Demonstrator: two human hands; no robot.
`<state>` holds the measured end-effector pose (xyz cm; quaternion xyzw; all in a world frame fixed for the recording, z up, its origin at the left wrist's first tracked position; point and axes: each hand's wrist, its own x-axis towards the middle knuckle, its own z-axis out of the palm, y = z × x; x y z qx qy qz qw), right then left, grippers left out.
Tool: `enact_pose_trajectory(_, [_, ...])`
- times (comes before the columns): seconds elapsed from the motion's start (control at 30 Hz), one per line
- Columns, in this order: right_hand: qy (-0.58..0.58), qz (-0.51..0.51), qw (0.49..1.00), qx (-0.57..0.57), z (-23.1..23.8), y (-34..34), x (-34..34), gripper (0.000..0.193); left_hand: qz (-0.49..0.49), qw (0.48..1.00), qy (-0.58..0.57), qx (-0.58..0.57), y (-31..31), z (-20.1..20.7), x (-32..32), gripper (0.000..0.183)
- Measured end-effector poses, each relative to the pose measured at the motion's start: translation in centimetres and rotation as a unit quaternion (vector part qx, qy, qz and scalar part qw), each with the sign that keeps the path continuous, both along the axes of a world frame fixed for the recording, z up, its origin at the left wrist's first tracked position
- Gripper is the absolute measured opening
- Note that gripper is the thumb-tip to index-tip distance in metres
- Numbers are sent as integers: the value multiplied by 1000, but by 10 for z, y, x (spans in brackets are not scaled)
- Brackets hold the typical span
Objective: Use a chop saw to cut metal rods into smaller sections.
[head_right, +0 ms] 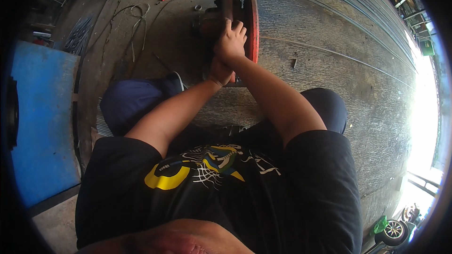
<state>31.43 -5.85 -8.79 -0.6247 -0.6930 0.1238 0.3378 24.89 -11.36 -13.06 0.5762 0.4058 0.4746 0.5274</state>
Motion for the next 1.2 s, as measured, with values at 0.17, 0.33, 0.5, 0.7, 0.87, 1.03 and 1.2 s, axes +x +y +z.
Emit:
enact_pose_trajectory(0.17, [-4,-1,1000,-6,2,-1,0,59,10,999,11,-34,-1,-4,0,30])
enact_pose_trajectory(0.33, [-4,0,1000,-6,2,-2,0,62,37,998,1,59,2,-8,3,29])
enact_pose_trajectory(0.5, [-12,1,1000,-10,1,-1,0,64,39,998,-29,49,2,-10,3,29])
enact_pose_trajectory(0.7, [-20,-3,1000,-4,-1,0,0,64,45,997,-25,50,3,-13,4,29])
enact_pose_trajectory(0.87, [-14,-4,1000,-6,-1,0,-1,62,44,997,-31,48,4,-17,4,30])
enact_pose_trajectory(1.03, [-11,-5,1000,-5,0,-1,-1,62,48,996,-9,75,4,-17,3,31])
enact_pose_trajectory(1.2, [-9,-5,1000,-10,3,-2,-1,62,35,998,-1,50,2,-13,1,31])
